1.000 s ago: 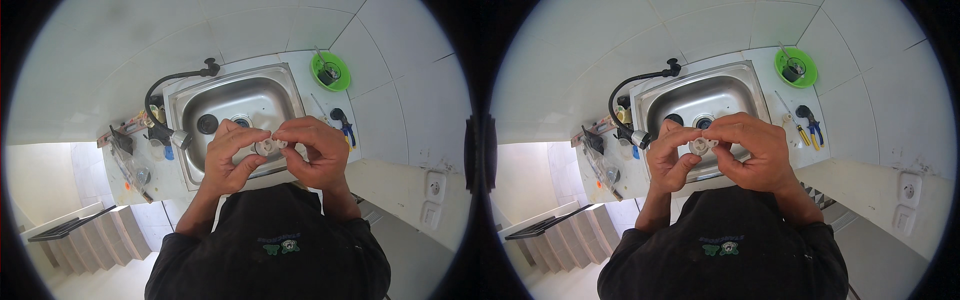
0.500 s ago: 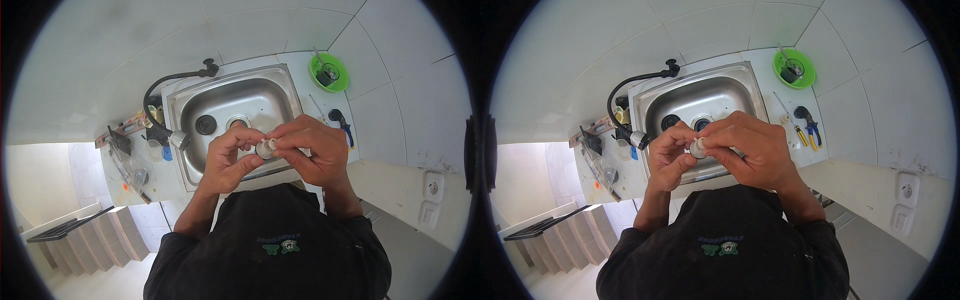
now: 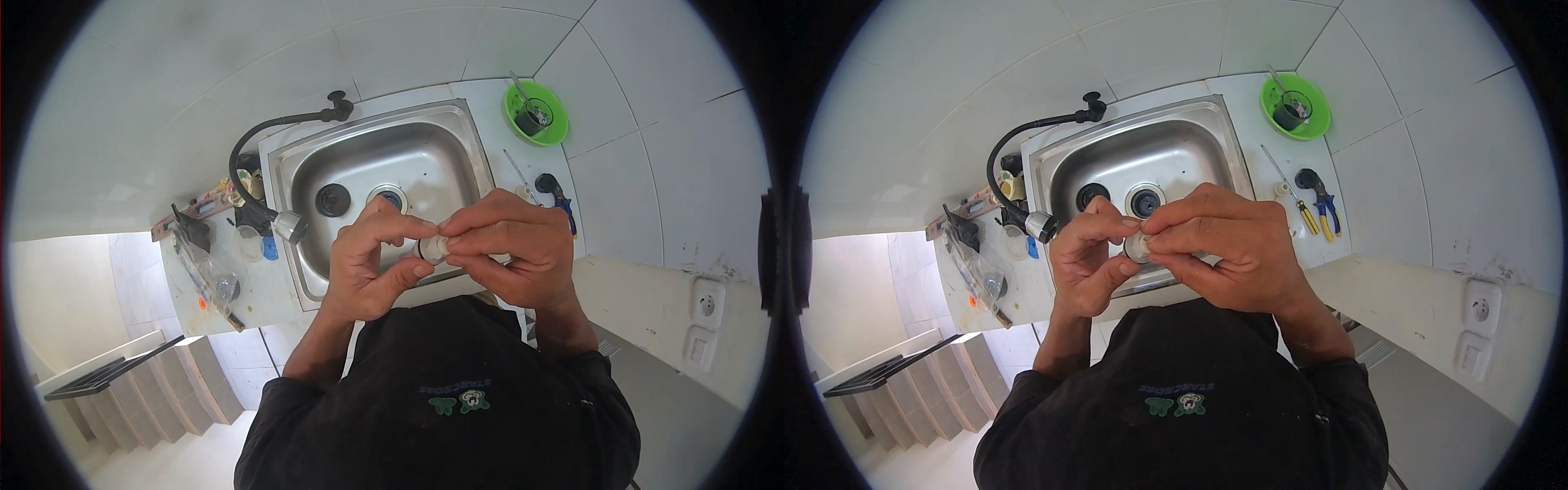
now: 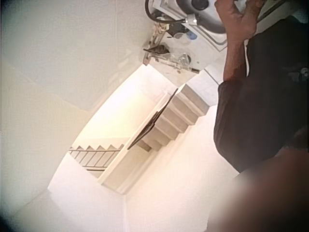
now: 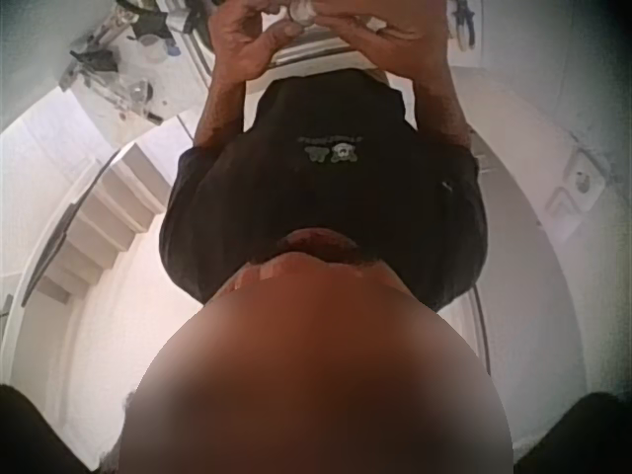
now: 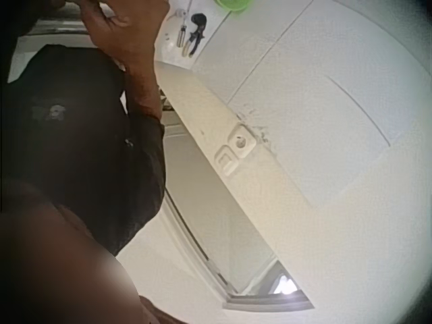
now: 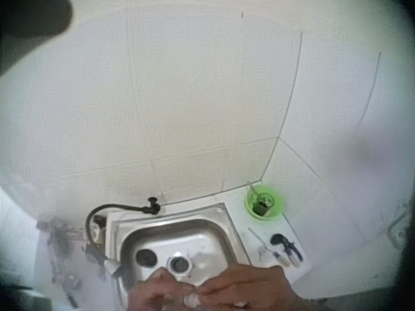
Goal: Inspecting and reassembling the components of a faucet cartridge/valve assembly over a sink.
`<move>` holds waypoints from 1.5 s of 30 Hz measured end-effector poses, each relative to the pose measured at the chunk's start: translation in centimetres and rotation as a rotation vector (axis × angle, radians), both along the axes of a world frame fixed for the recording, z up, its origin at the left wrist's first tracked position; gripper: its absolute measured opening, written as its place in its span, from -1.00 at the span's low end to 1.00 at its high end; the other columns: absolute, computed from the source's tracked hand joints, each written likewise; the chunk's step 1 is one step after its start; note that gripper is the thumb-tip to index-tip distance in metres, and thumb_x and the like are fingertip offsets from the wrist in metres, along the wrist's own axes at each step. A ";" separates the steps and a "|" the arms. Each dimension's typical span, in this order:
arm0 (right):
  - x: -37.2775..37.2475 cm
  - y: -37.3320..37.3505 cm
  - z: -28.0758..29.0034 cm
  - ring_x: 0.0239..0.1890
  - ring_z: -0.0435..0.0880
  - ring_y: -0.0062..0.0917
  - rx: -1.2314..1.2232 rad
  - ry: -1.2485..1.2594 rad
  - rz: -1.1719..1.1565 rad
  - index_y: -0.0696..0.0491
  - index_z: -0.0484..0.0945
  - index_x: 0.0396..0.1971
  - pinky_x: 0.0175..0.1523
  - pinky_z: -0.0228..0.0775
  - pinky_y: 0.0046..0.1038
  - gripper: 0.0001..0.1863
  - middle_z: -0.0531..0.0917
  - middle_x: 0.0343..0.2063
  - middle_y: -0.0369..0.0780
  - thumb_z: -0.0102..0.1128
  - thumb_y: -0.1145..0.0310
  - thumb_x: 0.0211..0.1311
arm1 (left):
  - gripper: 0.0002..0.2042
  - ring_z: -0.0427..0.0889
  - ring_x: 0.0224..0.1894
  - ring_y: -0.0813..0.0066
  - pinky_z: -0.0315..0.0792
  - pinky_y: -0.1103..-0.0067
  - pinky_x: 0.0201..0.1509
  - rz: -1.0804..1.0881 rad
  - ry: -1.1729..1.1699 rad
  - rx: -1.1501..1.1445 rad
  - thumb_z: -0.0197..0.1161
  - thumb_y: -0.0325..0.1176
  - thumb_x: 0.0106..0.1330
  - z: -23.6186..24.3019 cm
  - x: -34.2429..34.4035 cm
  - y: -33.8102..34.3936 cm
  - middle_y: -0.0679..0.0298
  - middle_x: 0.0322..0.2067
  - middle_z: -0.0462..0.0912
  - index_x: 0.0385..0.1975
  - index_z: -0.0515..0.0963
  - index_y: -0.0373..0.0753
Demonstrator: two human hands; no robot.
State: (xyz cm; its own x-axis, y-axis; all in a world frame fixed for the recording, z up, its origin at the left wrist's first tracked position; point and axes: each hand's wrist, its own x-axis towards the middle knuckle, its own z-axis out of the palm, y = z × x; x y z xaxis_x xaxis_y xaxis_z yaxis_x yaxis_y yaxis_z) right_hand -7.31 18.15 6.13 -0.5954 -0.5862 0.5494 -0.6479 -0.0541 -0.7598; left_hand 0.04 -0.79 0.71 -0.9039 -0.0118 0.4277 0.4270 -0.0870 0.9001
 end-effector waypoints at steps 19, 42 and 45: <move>0.5 0.1 0.3 -0.39 0.65 -0.51 0.068 -0.109 -0.038 0.10 0.65 -0.44 -0.34 0.49 -0.58 -0.78 0.64 -0.37 -0.23 0.36 0.63 -0.19 | -0.65 0.40 -0.40 0.50 0.29 0.60 -0.29 0.028 0.050 -0.135 0.45 -0.45 -0.03 0.6 -0.2 -0.4 0.27 -0.30 0.68 -0.19 0.61 -0.28; -0.1 0.4 0.3 -0.44 0.53 -0.58 0.081 -0.236 0.052 0.15 0.52 -0.50 -0.35 0.35 -0.58 -0.80 0.57 -0.46 -0.19 0.17 0.72 -0.21 | -0.67 0.34 -0.37 0.52 0.24 0.60 -0.24 -0.055 -0.115 0.017 0.39 -0.41 0.00 0.1 0.3 0.0 0.30 -0.32 0.66 -0.19 0.60 -0.30; 0.1 0.7 -0.2 -0.43 0.52 -0.62 0.006 -0.468 0.022 0.19 0.52 -0.44 -0.36 0.32 -0.60 -0.80 0.58 -0.46 -0.18 0.12 0.75 -0.14 | -0.67 0.33 -0.35 0.53 0.23 0.60 -0.21 -0.095 -0.116 0.044 0.35 -0.41 0.02 -0.3 0.1 0.0 0.29 -0.27 0.66 -0.17 0.59 -0.31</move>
State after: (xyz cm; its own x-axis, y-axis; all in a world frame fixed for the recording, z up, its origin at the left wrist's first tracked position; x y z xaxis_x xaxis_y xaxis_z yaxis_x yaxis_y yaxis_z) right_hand -7.17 18.88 5.92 -0.7654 -0.6041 0.2217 -0.2345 -0.0589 -0.9703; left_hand 0.14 -0.84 0.40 -0.9453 0.0594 0.3208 0.3079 -0.1627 0.9374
